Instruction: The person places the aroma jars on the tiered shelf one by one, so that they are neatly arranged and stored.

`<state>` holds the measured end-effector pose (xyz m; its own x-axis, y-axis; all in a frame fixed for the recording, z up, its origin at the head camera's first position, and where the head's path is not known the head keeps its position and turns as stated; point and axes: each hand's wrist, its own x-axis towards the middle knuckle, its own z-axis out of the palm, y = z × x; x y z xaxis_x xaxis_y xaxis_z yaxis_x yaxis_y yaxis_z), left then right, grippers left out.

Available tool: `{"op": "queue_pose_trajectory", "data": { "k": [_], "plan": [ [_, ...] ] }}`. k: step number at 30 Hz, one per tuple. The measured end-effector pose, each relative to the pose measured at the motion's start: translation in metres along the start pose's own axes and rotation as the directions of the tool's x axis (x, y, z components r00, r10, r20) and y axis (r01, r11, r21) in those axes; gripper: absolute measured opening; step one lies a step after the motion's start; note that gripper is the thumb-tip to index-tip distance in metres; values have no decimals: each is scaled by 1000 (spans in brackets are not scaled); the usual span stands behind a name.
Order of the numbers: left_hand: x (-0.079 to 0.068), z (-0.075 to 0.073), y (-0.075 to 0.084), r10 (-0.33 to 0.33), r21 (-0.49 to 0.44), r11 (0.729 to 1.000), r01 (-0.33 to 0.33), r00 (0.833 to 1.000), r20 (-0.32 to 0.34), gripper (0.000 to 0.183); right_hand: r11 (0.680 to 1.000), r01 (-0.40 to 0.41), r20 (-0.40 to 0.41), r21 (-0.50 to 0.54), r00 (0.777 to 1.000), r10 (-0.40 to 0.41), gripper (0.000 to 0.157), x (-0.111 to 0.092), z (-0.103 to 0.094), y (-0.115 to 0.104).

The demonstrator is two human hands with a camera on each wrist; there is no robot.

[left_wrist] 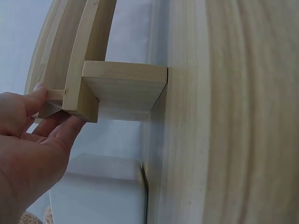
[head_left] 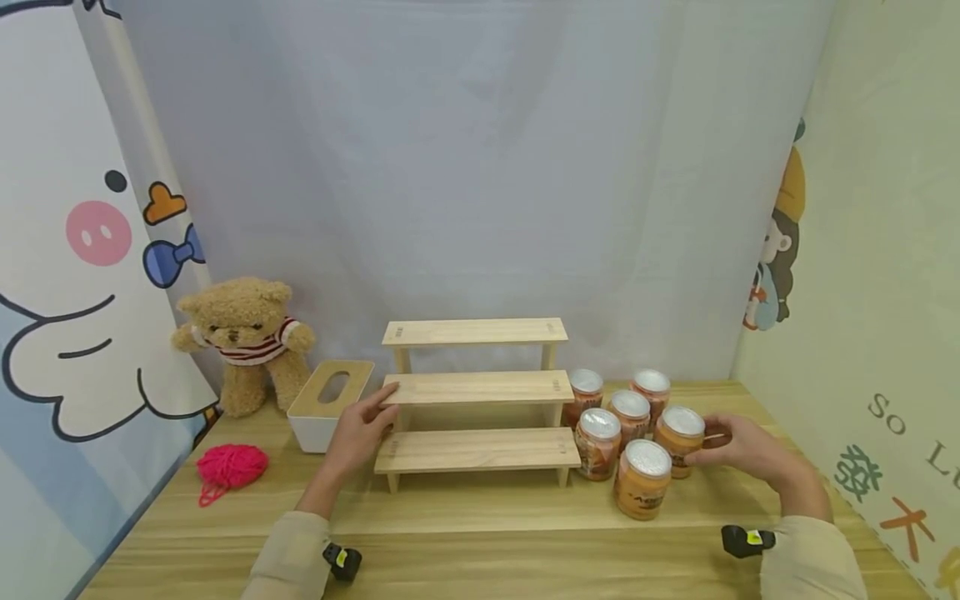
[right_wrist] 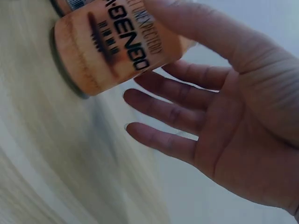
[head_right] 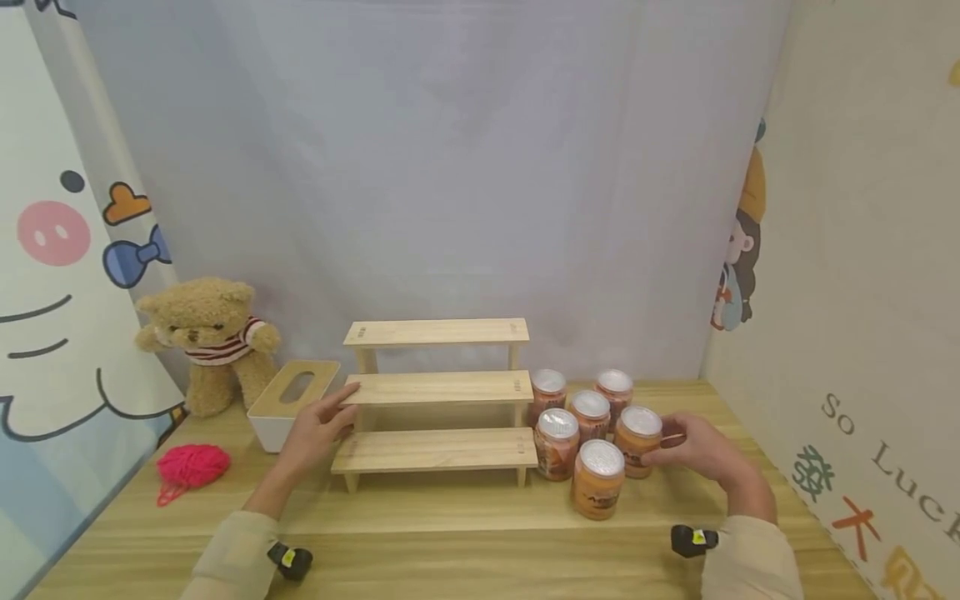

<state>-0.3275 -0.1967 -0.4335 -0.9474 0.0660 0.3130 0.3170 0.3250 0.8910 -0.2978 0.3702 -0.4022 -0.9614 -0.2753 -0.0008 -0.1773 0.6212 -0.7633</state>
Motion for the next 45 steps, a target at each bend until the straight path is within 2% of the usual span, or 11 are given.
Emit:
{"op": "queue_pose_trajectory", "data": {
  "k": [7, 12, 18, 23, 27, 29, 31, 34, 38, 41, 45],
  "plan": [
    [-2, -3, -5, 20, -45, 999, -20, 1000, 3, 43, 999, -10, -66, 40, 998, 13, 73, 6, 5, 7],
    [-1, -4, -3, 42, -46, 998, -41, 999, 17, 44, 998, 4, -114, 57, 993, 2, 72, 11, 12, 7],
    [0, -5, -1, 63, -61, 996, -60, 997, 39, 46, 996, 2, -135, 92, 991, 10, 71, 12, 20, 8],
    [0, -5, -3, 50, -63, 997, -48, 998, 41, 45, 989, 63, -174, 134, 984, -40, 66, 14, 24, 12],
    [0, -6, -6, 34, -70, 997, -31, 998, 47, 46, 973, 128, -229, 192, 970, -82, 60, 11, 22, 17],
    [0, -6, -7, 34, -76, 997, -30, 998, 50, 46, 953, 177, -255, 244, 960, -113, 52, 7, 18, 18],
    [0, -5, -7, 37, -78, 996, -33, 998, 47, 46, 921, 240, -261, 309, 952, -160, 43, 2, 13, 18],
    [0, -5, -7, 48, -74, 996, -44, 998, 47, 46, 882, 296, -227, 368, 948, -223, 40, -5, 5, 12],
    [-1, -5, -6, 48, -76, 996, -44, 998, 50, 46, 878, 328, -187, 348, 942, -278, 40, -9, -4, -2],
    [-1, -5, -5, 40, -87, 996, -35, 998, 51, 46, 872, 368, -206, 323, 927, -315, 40, -7, -6, -20],
    [0, -5, -5, 38, -94, 995, -33, 998, 50, 46, 837, 418, -259, 353, 903, -342, 41, 1, 2, -53]
  ]
}}
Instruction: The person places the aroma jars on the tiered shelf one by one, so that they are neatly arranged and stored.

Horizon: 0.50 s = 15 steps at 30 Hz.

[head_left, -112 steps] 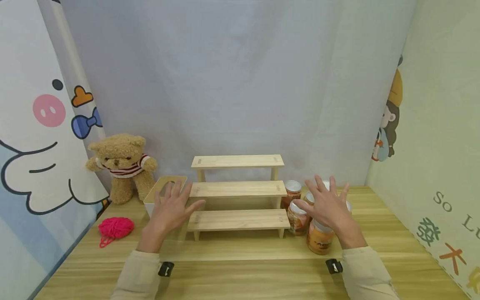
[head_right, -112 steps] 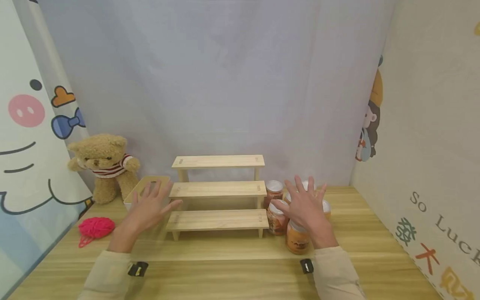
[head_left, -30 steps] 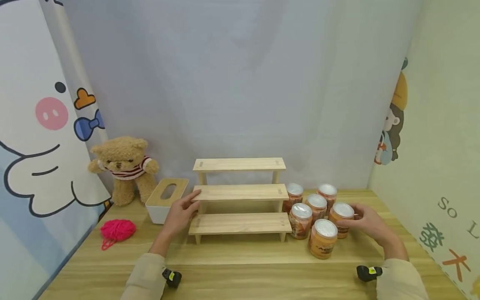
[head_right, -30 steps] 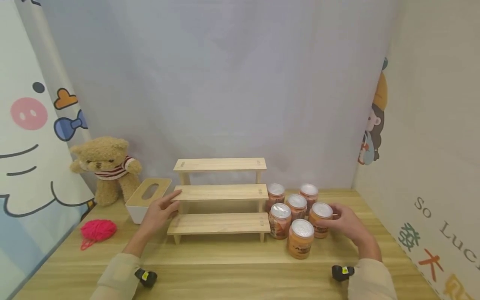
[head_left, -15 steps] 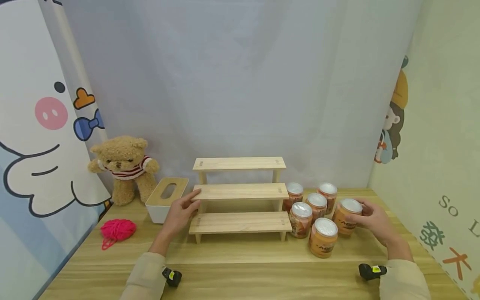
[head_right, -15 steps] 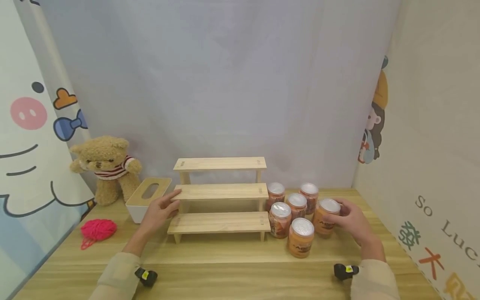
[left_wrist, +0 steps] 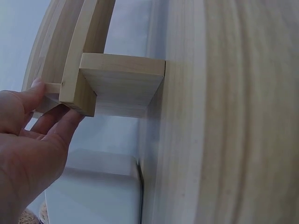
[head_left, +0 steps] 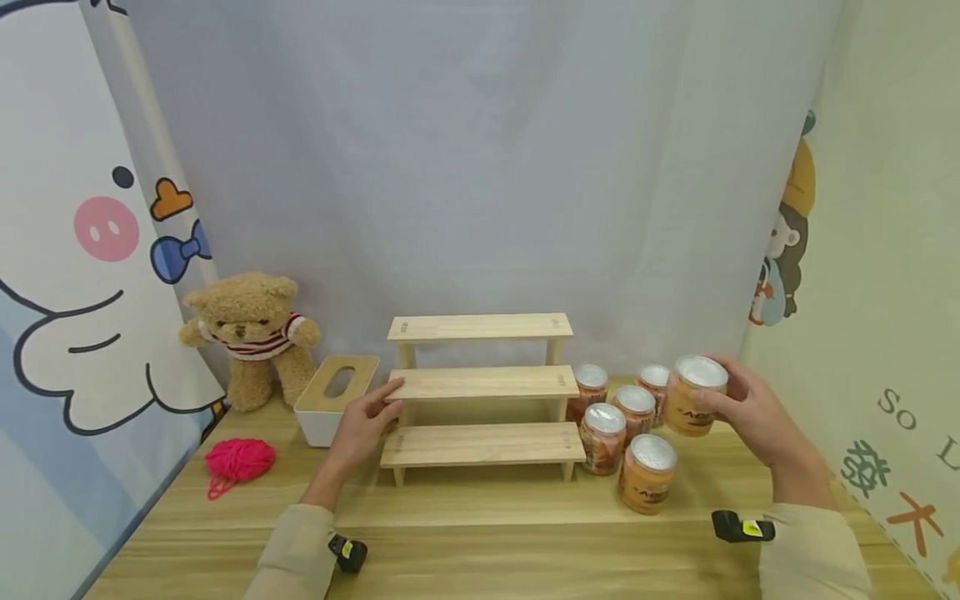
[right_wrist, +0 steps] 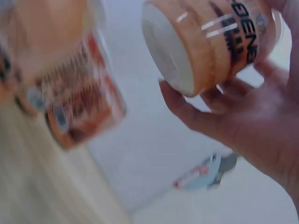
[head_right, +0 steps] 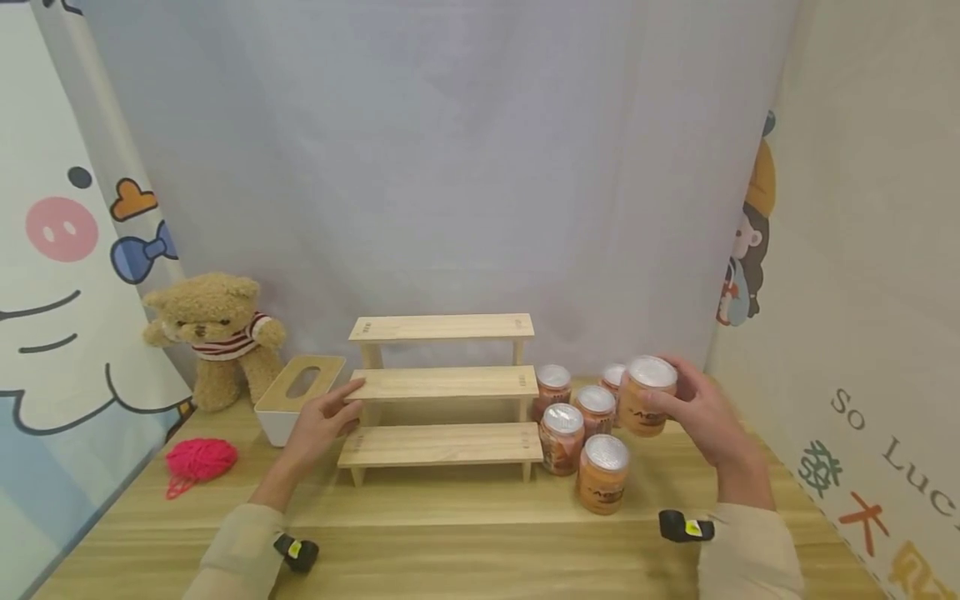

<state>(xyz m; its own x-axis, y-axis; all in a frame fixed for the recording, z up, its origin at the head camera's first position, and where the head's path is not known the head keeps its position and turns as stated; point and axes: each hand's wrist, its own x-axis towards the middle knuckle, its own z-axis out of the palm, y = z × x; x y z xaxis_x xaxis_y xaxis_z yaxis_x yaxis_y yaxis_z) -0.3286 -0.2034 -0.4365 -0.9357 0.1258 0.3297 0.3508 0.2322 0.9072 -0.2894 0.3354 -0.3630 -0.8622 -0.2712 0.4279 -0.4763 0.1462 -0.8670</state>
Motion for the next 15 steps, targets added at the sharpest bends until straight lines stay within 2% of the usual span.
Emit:
{"op": "queue_pose_trajectory", "data": {
  "k": [3, 7, 15],
  "plan": [
    [1, 0, 1, 5, -10, 1000, -5, 1000, -1, 46, 999, 1, -17, 38, 1000, -1, 39, 14, 26, -14],
    [0, 0, 3, -4, -35, 999, 3, 1000, -9, 45, 998, -43, 11, 50, 999, 43, 39, 33, 63, -28],
    [0, 2, 1, -7, -43, 999, 6, 1000, -29, 43, 982, -165, 91, 94, 983, 156, 56, 70, 134, -55]
  ]
}}
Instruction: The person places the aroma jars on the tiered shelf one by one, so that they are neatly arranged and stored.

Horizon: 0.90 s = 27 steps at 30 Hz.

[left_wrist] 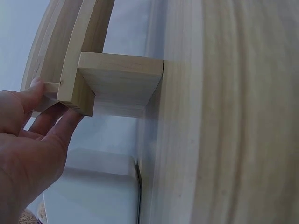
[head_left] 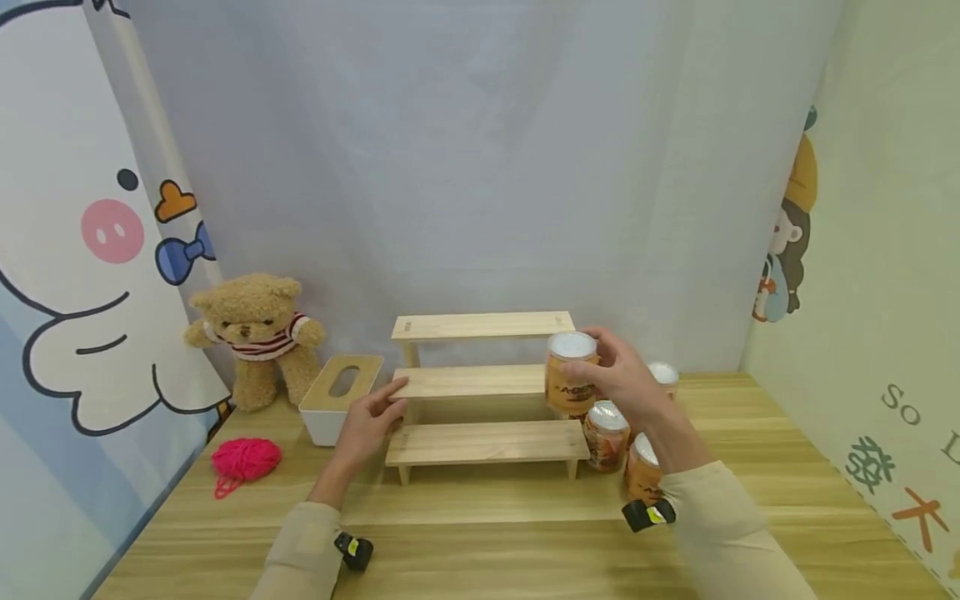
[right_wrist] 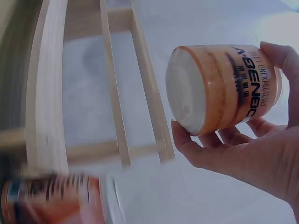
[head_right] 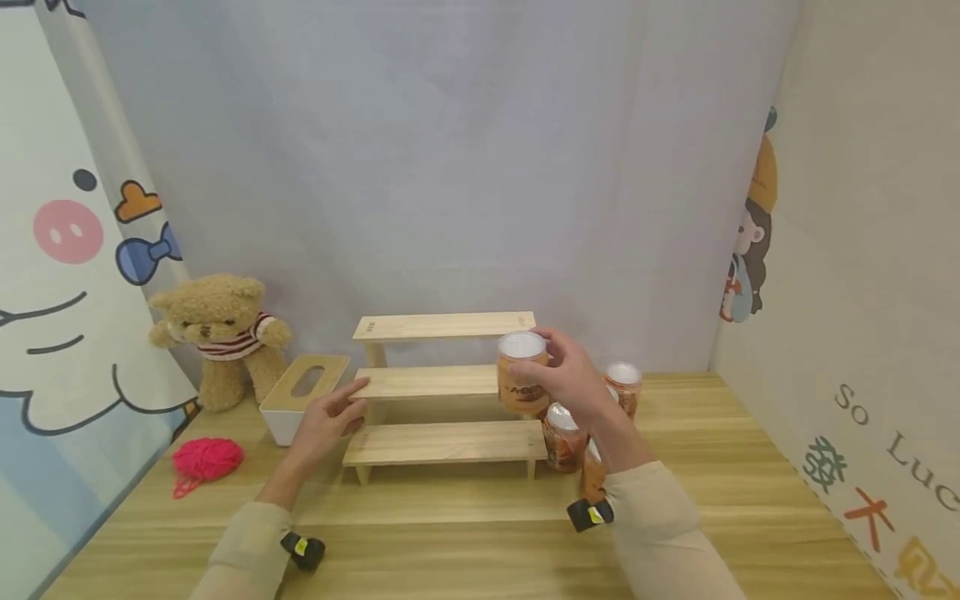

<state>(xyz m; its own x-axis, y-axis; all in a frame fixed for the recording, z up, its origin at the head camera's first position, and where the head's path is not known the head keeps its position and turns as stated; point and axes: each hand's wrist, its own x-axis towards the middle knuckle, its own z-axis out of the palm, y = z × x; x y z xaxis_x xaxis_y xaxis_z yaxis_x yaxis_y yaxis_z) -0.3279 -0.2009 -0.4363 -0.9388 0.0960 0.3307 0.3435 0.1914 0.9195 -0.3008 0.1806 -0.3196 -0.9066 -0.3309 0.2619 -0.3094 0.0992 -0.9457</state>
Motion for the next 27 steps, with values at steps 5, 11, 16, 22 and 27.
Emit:
{"op": "queue_pose_trajectory", "data": {
  "k": [5, 11, 16, 22, 27],
  "plan": [
    [0, 1, -3, 26, 1, 1000, -26, 1000, 0, 42, 999, -9, 46, -32, 999, 11, 60, 21, 38, -12],
    [0, 0, -3, 30, 0, 1000, -30, 999, -18, 41, 1000, -20, 54, -19, 998, 20, 61, 57, 68, -23],
    [0, 0, -1, 17, -2, 1000, -17, 1000, -26, 41, 999, -35, 9, -1, 999, 35, 61, 89, 89, -30],
    [2, 0, -1, 5, -7, 1000, -6, 1000, -27, 40, 1000, -23, -61, -9, 998, 23, 67, 126, 106, -30],
    [0, 0, 0, -8, 1, 1000, 8, 1000, -21, 41, 999, -34, -112, -34, 993, 30, 69, 146, 112, -27]
  ]
}}
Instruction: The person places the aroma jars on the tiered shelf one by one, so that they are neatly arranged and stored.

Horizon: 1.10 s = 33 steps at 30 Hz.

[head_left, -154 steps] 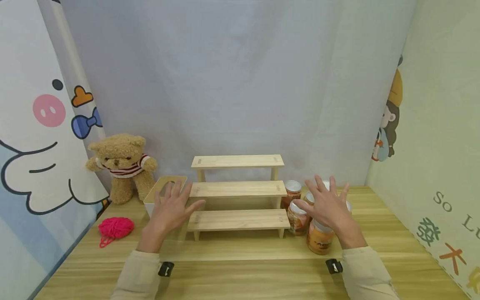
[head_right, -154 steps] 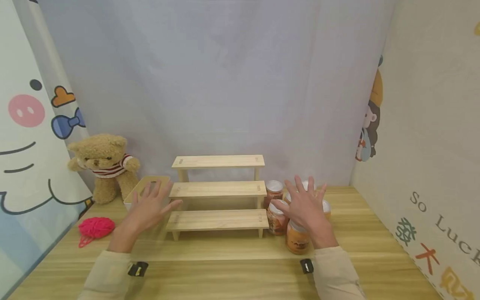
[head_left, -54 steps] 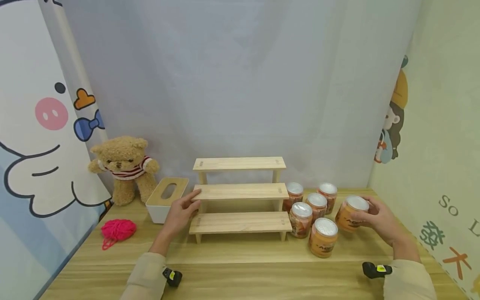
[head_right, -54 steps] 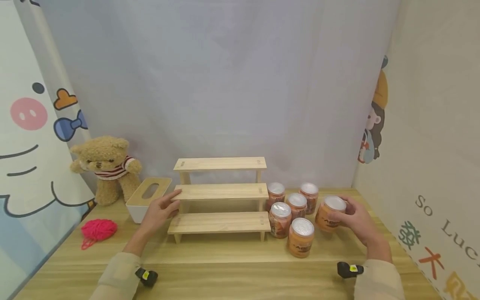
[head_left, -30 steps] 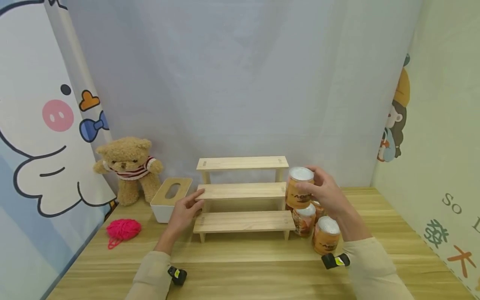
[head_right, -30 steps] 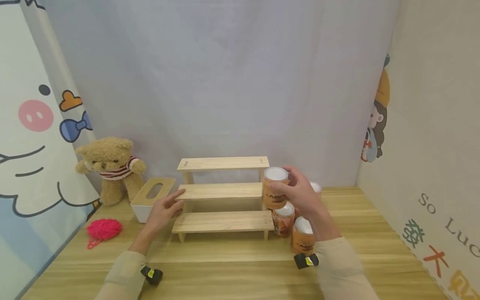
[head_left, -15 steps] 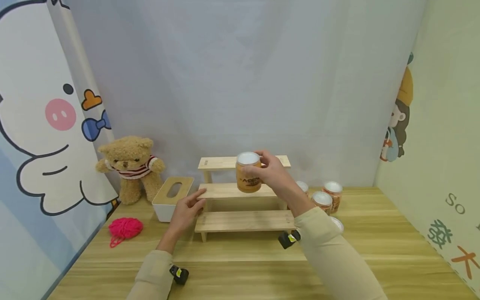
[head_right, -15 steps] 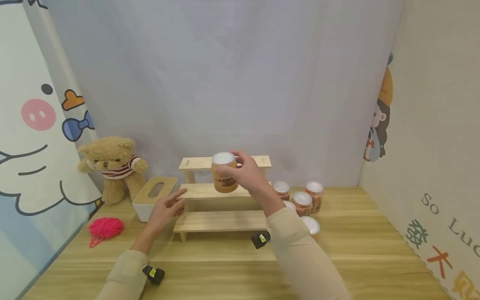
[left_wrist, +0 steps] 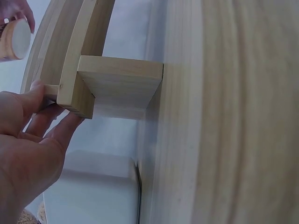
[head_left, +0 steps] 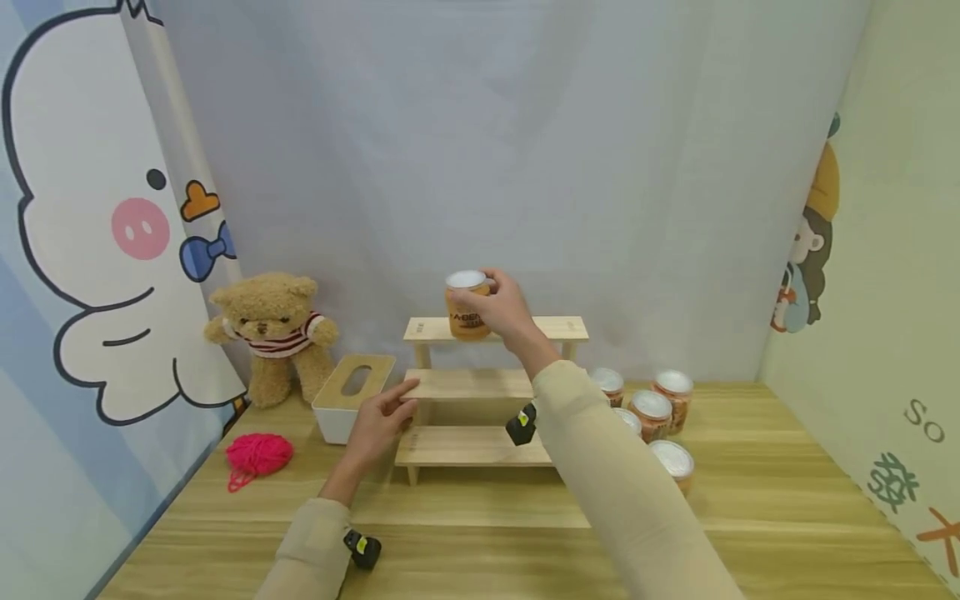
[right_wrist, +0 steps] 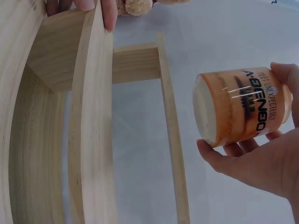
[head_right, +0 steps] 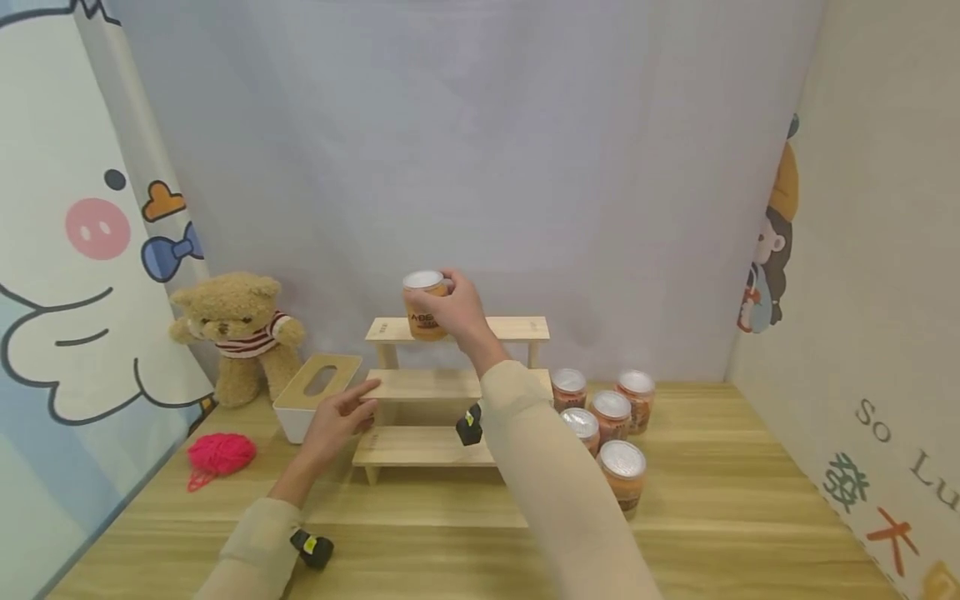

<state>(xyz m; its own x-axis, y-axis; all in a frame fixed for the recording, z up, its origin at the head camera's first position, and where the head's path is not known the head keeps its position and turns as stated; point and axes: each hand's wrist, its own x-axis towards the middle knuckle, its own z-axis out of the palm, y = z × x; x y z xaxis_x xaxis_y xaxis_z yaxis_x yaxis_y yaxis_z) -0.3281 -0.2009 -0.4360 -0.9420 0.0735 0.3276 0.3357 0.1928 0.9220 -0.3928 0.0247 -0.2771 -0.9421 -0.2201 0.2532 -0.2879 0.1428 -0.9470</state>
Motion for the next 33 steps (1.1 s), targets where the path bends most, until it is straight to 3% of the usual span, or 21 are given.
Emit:
{"op": "queue_pose_trajectory", "data": {
  "k": [6, 13, 19, 33],
  "plan": [
    [2, -1, 1, -2, 17, 1000, 2, 1000, 0, 42, 1000, -23, -45, -9, 999, 22, 64, 11, 3, 3],
    [0, 0, 3, -10, 24, 1000, 10, 1000, 19, 42, 999, -34, -40, -30, 999, 33, 63, 15, 2, 12],
    [0, -1, 1, 4, 37, 999, -5, 1000, 11, 42, 998, -17, -3, -59, 1000, 17, 68, 20, 4, 15],
    [2, 0, 0, 18, 27, 999, -17, 1000, -5, 40, 996, -30, -19, -79, 999, 29, 83, 21, 4, 14]
  ]
}}
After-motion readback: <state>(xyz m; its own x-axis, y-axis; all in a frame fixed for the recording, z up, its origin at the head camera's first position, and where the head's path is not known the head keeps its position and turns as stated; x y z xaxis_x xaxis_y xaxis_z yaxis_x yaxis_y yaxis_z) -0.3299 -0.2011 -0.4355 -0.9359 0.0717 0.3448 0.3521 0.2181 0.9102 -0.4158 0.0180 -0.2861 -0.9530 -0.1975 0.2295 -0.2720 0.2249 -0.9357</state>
